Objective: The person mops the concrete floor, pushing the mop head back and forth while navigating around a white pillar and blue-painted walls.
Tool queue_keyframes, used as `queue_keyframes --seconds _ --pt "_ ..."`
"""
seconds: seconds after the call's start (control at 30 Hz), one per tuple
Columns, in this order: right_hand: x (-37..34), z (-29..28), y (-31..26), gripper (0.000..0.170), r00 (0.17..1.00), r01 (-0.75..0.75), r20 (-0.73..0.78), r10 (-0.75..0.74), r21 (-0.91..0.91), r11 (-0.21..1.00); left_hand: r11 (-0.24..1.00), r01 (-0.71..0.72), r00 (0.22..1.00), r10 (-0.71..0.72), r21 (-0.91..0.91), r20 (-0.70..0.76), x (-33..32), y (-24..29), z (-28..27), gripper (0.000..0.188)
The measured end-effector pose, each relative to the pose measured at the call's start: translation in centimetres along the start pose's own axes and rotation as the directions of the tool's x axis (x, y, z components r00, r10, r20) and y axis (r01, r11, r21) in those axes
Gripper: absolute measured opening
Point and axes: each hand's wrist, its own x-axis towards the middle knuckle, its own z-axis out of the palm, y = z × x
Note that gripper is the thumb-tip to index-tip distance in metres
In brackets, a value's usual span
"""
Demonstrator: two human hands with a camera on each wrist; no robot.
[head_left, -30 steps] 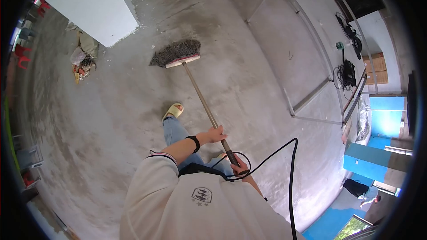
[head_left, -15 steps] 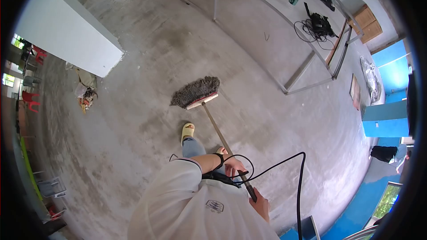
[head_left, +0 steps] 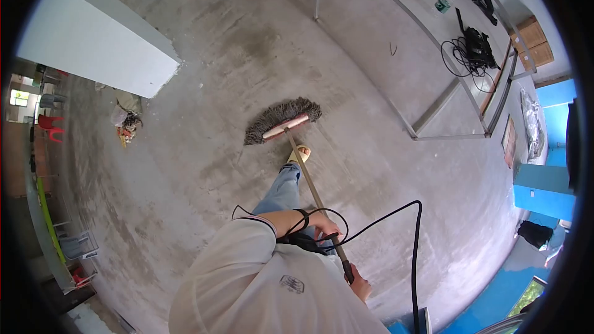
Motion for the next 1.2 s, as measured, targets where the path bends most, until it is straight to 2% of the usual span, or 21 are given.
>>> queue_keyframes --seconds 0.07,0.1,0.13,0.2,0.27,0.3,0.33,0.4,0.47,0.53,0.57,0.63,0.73,0.77,0.8,0.87,0.93,1.0,1.07,1.13,1.2 --pt "2.9 -1.0 -2.0 0.051 0.999 -0.004 0.040 0.005 -0.012 1.000 0.991 0.110 0.994 -0.111 0.082 0.013 -1.4 1.3 -2.3 0.037" --pt "4.9 -1.6 -3.2 0.051 0.999 0.013 0.035 -0.012 -0.025 1.000 0.997 0.034 0.994 -0.027 0.063 -0.109 -0.7 -0.2 -3.4 0.035" --pt "6.4 -2.3 -4.1 0.050 0.999 0.030 0.037 -0.028 -0.039 0.999 0.999 0.016 0.993 -0.011 0.042 -0.117 0.2 -1.3 -5.6 0.035" --pt "11.2 -5.3 -7.6 0.049 0.989 0.141 -0.033 -0.142 -0.016 0.990 0.996 0.089 0.982 -0.090 -0.014 -0.167 -1.5 -1.3 -10.8 0.030" --pt "16.4 -9.5 -12.9 0.045 0.974 0.214 -0.056 -0.218 -0.074 0.974 0.955 -0.256 0.844 0.144 -0.152 -0.516 -5.2 -0.9 -14.2 0.031" --pt "18.5 -12.0 -16.2 0.041 0.985 0.172 -0.012 -0.174 -0.092 0.981 0.951 -0.297 0.725 0.165 -0.088 -0.668 -6.6 0.0 -15.9 0.034" --pt "20.9 -12.8 -17.8 0.042 0.964 0.251 -0.069 -0.255 -0.070 0.966 0.945 -0.326 0.577 0.187 -0.015 -0.795 -7.9 0.9 -17.7 0.036" --pt "24.3 -15.0 -22.0 0.042 0.947 0.305 -0.079 -0.312 -0.089 0.948 0.954 -0.285 0.519 0.076 -0.089 -0.851 -11.4 2.8 -21.1 0.034" --pt "26.1 -16.2 -25.0 0.043 0.934 0.343 -0.089 -0.346 -0.052 0.938 0.938 -0.309 0.372 -0.033 -0.157 -0.928 -13.8 4.3 -23.1 0.037" --pt "26.5 -16.7 -26.5 0.047 0.913 0.389 -0.073 -0.400 -0.130 0.912 0.975 -0.198 0.357 -0.027 -0.104 -0.934 -15.6 4.6 -24.2 0.035" --pt "26.2 -16.4 -26.1 0.047 0.913 0.386 -0.091 -0.398 -0.127 0.914 0.977 -0.195 0.354 -0.011 -0.086 -0.935 -15.4 3.7 -24.4 0.035" --pt "25.2 -15.4 -25.0 0.051 0.884 0.467 0.023 -0.467 -0.081 0.880 0.982 -0.161 0.463 -0.014 -0.100 -0.886 -14.3 1.1 -25.2 0.035" --pt "22.4 -13.3 -20.6 0.054 0.851 0.511 0.131 -0.509 0.020 0.860 0.993 -0.112 0.512 0.027 -0.036 -0.858 -11.9 -0.8 -21.3 0.034" --pt "21.9 -12.6 -18.6 0.054 0.853 0.510 0.118 -0.509 0.025 0.860 0.978 -0.208 0.430 0.063 -0.031 -0.901 -10.3 -0.6 -18.9 0.029" --pt "21.3 -11.7 -16.3 0.054 0.838 0.522 0.143 -0.526 0.072 0.850 0.980 -0.197 0.435 0.067 -0.022 -0.898 -8.3 -0.9 -17.3 0.029" --pt "19.6 -9.2 -10.4 0.054 0.830 0.515 0.172 -0.530 0.127 0.848 0.847 -0.502 0.402 0.049 -0.175 -0.914 -3.4 -1.7 -13.4 0.022" --pt "17.9 -6.6 -4.0 0.058 0.772 0.598 0.011 -0.635 0.325 0.733 0.844 -0.511 0.413 0.075 -0.163 -0.908 1.2 -1.5 -9.3 0.020" --pt "14.4 -5.4 2.0 0.057 0.805 0.535 0.028 -0.592 0.398 0.746 0.844 -0.511 0.437 0.093 -0.162 -0.895 5.6 -1.6 -4.1 0.018" --pt "10.5 -4.4 8.0 0.052 0.843 0.468 0.023 -0.538 0.464 0.752 0.836 -0.522 0.532 0.163 -0.170 -0.831 10.0 -0.9 0.9 0.020" --pt "5.7 -5.5 12.5 0.050 0.927 0.302 0.083 -0.365 0.411 0.860 0.799 -0.471 0.676 0.054 -0.375 -0.735 14.3 0.6 5.7 0.025" --pt "1.2 -6.4 17.3 0.047 0.972 0.173 0.091 -0.215 0.336 0.926 0.903 -0.348 0.779 0.129 -0.251 -0.614 18.8 2.1 9.6 0.028"
